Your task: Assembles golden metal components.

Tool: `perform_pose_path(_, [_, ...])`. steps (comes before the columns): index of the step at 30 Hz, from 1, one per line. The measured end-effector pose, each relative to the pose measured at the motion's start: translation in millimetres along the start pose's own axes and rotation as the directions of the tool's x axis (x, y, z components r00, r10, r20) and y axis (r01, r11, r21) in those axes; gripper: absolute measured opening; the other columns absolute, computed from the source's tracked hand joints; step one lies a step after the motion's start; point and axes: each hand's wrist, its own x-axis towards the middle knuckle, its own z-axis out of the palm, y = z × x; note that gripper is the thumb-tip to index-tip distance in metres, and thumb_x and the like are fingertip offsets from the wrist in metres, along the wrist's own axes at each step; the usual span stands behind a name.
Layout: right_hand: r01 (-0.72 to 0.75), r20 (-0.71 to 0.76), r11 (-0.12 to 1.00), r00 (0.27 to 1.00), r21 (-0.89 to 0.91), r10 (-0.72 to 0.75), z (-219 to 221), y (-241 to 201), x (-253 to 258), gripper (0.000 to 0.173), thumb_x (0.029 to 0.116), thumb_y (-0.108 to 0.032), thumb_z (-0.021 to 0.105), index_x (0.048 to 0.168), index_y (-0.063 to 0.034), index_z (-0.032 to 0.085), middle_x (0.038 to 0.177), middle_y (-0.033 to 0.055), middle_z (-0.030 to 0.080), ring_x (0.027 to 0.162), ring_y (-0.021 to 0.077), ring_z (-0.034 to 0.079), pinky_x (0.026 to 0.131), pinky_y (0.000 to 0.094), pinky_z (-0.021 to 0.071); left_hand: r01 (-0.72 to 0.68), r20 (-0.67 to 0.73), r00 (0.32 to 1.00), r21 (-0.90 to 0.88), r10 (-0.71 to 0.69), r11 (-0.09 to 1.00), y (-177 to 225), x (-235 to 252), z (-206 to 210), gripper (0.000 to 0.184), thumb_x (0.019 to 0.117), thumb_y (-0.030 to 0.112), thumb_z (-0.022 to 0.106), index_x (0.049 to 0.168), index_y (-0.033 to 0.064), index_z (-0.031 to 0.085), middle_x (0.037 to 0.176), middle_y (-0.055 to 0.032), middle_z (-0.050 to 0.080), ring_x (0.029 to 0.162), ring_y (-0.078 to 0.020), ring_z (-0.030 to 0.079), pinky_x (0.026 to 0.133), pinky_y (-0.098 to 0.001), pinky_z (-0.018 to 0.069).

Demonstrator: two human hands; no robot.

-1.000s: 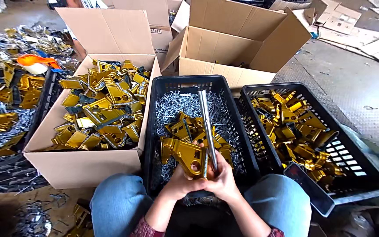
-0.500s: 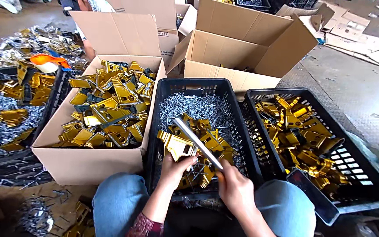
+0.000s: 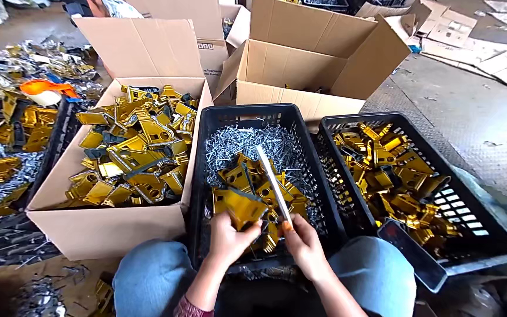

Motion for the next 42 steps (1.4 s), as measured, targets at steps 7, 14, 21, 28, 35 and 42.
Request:
perform_pose_path(7, [-0.239, 0.067, 0.866, 0.97, 0.439, 0.234, -4, -17, 1, 0.021, 0.0959, -0.011, 0.061, 0.113, -0.0001, 0.064, 0.083, 0.0056, 0.071, 0.064, 0.0096, 0.067, 0.057, 0.0243, 0.0574, -0.429, 0.169, 0.902, 0.457, 0.397, 0.779, 9, -4, 4, 0.058, 0.0808, 0.007, 0.069, 0.138, 0.0135, 0.057, 0.144, -0.01, 0.06, 0.143, -0.0344, 0.045, 0.118, -0.0595, 0.0306])
perform_pose_path(14, [-0.028, -0.015, 0.964, 0.999, 0.263, 0.033, 8, -12, 9, 0.024, 0.1006, -0.014, 0.06, 0.12, 0.0005, 0.063, 0.087, 0.0034, 0.072, 0.069, 0.0064, 0.068, 0.061, 0.0222, 0.0574, 0.573, 0.471, 0.818, -0.607, -0.331, 0.551, 17, -19, 7, 0.052, 0.0945, 0.019, 0.068, 0.137, -0.0002, 0.045, 0.119, -0.0109, 0.069, 0.106, -0.0218, 0.07, 0.092, -0.0424, 0.0596])
perform_pose_path(21, [0.436, -0.144, 0.603, 0.719, -0.669, -0.68, 8, 11, 5, 0.038, 0.1071, -0.026, 0.041, 0.126, 0.0013, 0.06, 0.088, 0.0114, 0.066, 0.067, 0.0159, 0.063, 0.058, 0.0297, 0.0551, 0.511, 0.182, 0.834, -0.609, -0.521, 0.606, 14, -8, 18, 0.027, 0.101, 0.013, 0.057, 0.124, -0.0018, 0.055, 0.109, -0.0158, 0.071, 0.094, -0.0255, 0.073, 0.075, -0.0414, 0.0634])
perform_pose_path(28, [0.072, -0.108, 0.979, 0.99, -0.189, -0.094, 14, 10, 18, 0.027, 0.1009, -0.03, 0.057, 0.111, -0.006, 0.067, 0.069, -0.0052, 0.057, 0.054, 0.002, 0.051, 0.051, 0.0213, 0.0452, 0.622, 0.264, 0.753, -0.585, -0.602, 0.521, 12, -7, 16, 0.026, 0.1035, 0.013, 0.056, 0.125, -0.0019, 0.055, 0.104, -0.0144, 0.07, 0.089, -0.0222, 0.072, 0.075, -0.0388, 0.0622])
perform_pose_path(35, [-0.35, -0.198, 0.934, 0.912, 0.076, 0.358, -8, -15, 89, 0.025, 0.1023, -0.022, 0.064, 0.1, 0.0028, 0.068, 0.079, 0.0091, 0.066, 0.068, 0.0156, 0.064, 0.066, 0.0359, 0.056, 0.538, 0.142, 0.831, 0.042, -0.538, 0.842, -17, 15, 0, 0.058, 0.1042, 0.035, 0.055, 0.152, 0.0032, 0.044, 0.153, -0.0183, 0.047, 0.14, -0.0273, 0.048, 0.114, -0.0457, 0.0406])
perform_pose_path(42, [-0.416, -0.257, 0.885, 0.85, 0.21, 0.46, -44, -25, 176, 0.047, 0.1112, -0.045, 0.037, 0.12, -0.0075, 0.063, 0.06, -0.0045, 0.039, 0.042, 0.0065, 0.034, 0.041, 0.0225, 0.035, 0.555, -0.08, 0.743, 0.629, -0.664, 0.545, -72, 41, 4, 0.103, 0.09, 0.029, 0.074, 0.164, 0.0052, 0.006, 0.165, -0.0265, 0.02, 0.144, -0.04, 0.04, 0.113, -0.0492, 0.0409])
